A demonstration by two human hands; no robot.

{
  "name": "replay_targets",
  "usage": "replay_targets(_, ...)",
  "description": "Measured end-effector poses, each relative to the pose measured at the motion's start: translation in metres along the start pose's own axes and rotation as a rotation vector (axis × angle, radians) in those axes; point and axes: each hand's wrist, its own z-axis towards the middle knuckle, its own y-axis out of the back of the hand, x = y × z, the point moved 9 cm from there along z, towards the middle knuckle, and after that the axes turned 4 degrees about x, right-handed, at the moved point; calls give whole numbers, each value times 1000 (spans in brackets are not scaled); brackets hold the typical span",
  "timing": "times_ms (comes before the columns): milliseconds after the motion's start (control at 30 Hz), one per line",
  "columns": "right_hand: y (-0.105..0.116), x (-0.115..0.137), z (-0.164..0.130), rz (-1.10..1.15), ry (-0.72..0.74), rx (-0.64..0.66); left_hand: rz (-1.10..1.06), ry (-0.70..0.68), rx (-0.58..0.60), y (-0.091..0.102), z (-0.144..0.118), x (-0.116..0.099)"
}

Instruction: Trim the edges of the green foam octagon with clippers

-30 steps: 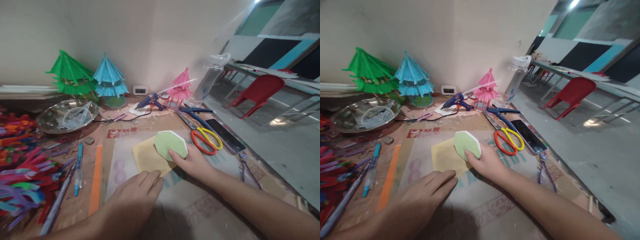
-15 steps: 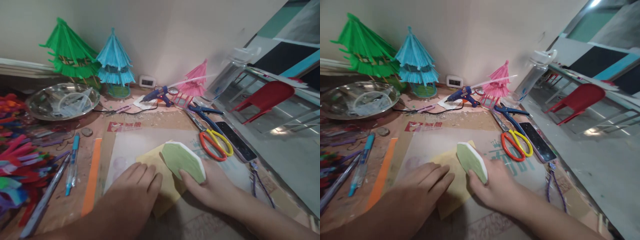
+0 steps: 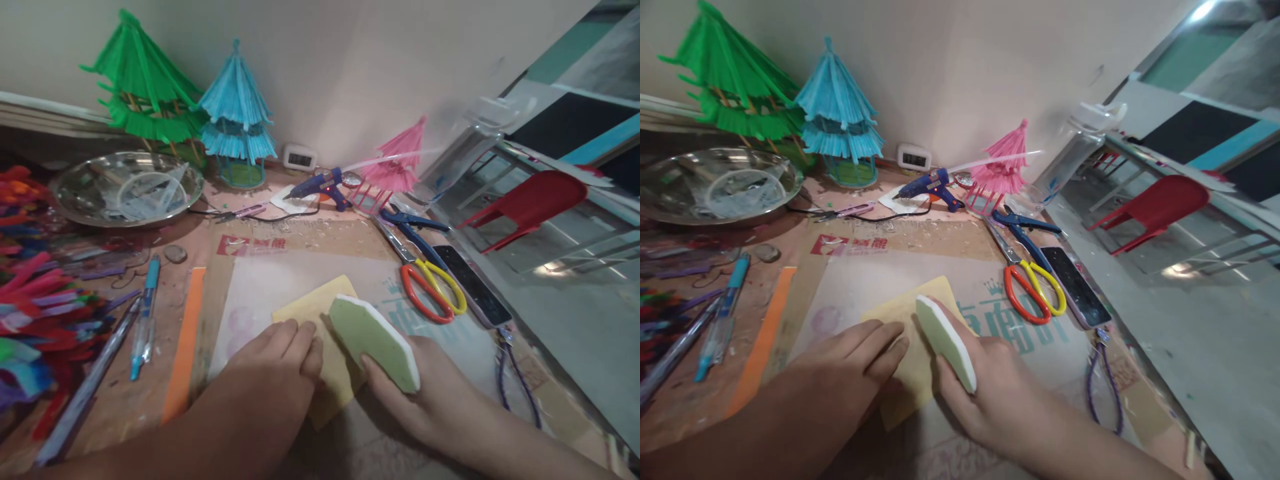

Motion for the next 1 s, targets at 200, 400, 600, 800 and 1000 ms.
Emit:
replay_targets(200,0,-14,14,-42,-79,-123,72,-86,-119,5,-5,-9)
replay_targets(400,-2,1,2,73,-41,91,75,-46,-199,2,-12,-13)
replay_targets(600,-5,-12,19,-8,-54,-71,106,-70,-126,5,-8,-14)
replay_targets(800,-7,5,-1,12,-2,45,52,-72,-52,3,-7,-14)
replay_targets(1000,-12,-19,13,109,-124,-70,50,-53,-38,4,-3,-11)
